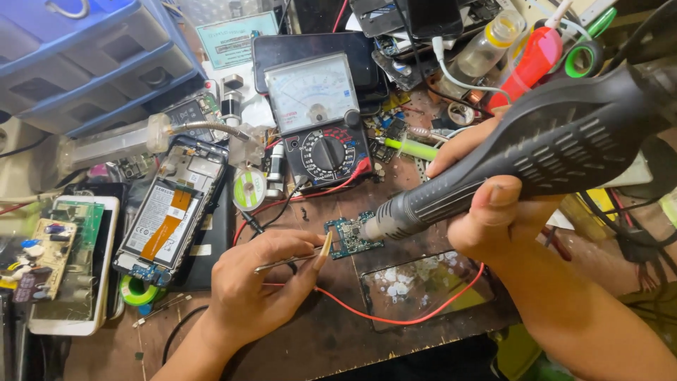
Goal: The person uses a hot air gun to heat a small circuit board while holding it with tweezers. They repeatedly apply heat to specific components on the board, occasionally adjusting the board's position and the tool's angle.
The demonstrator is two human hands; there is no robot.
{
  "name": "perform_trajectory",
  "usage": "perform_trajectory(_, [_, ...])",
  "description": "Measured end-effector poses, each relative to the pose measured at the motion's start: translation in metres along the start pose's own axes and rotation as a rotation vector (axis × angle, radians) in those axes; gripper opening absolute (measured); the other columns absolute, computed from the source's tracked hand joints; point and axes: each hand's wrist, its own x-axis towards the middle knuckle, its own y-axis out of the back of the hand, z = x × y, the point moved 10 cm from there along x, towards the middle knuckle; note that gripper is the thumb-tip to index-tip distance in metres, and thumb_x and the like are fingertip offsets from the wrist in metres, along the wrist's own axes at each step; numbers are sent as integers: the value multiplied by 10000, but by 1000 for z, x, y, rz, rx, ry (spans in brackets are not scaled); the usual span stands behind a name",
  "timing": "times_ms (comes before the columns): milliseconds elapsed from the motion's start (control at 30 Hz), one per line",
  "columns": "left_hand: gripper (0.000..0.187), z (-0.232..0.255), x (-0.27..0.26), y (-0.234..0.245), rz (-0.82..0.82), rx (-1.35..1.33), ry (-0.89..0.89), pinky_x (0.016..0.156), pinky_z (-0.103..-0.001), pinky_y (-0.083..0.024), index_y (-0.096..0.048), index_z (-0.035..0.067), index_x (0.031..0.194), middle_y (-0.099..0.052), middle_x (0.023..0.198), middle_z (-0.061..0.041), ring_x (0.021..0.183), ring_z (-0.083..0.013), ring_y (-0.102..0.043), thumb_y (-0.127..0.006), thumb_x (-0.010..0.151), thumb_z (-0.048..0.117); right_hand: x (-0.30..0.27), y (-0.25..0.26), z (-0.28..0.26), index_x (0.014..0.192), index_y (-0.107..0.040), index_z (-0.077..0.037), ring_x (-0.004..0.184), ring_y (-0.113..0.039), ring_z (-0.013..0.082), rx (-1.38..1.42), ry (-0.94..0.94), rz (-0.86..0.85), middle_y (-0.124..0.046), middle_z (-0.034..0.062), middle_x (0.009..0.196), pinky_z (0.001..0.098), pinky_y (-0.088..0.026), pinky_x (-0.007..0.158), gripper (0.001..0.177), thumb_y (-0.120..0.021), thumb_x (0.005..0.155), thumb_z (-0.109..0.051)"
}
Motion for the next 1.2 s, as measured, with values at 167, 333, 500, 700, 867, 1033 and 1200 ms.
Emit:
perform_trajectory(167, [139,-4,-3,1,0,-26,24,649,-232,-596,-638,48,961,-786,986,-110,768,-157,-794,-761,897,68,-2,0,-1,769,-389,62,585,-492,263,-16,34,8,-559,180,617,464,-353,1081,398,-336,959,-284])
perform_trajectory(333, [136,-9,-5,-1,-9,7,63,474,-179,-506,-650,55,984,-788,999,-70,664,-87,-728,-758,902,67,-6,4,-1,749,-485,65,610,-500,253,-87,57,6,-589,172,655,420,-398,999,503,-344,1015,-338])
perform_trajectory(500, [149,-6,-4,-4,-20,24,49,613,-204,-586,-666,33,1006,-785,995,-71,784,-132,-771,-768,900,53,-5,0,0,839,-452,90,572,-532,289,-35,51,5,-574,193,647,506,-423,1071,440,-356,1020,-299])
perform_trajectory(700, [183,0,-2,-11,-47,57,13,452,-172,-533,-626,1,1007,-773,967,-112,718,-128,-743,-765,888,16,-2,2,4,1204,-353,159,530,-443,283,111,88,31,-544,208,632,418,-384,671,476,-422,991,-261])
perform_trajectory(867, [182,-2,-4,-14,-30,53,19,467,-174,-551,-621,0,970,-773,939,-122,787,-183,-791,-776,876,15,-2,-2,15,796,-511,71,576,-495,260,87,-153,-92,-561,201,704,357,-378,608,353,-469,897,-265])
perform_trajectory(1033, [174,-6,-5,-13,-19,40,64,444,-158,-552,-631,-2,965,-773,950,-130,765,-149,-775,-776,869,9,-6,0,8,997,-381,63,590,-501,298,99,20,-69,-579,225,700,428,-417,656,298,-441,958,-227])
perform_trajectory(1200, [159,-8,-4,-10,-13,54,83,500,-169,-566,-649,27,986,-780,971,-96,775,-126,-767,-772,886,30,-7,10,5,1443,-311,2,526,-444,314,163,172,74,-549,263,633,431,-379,603,499,-456,1015,-211])
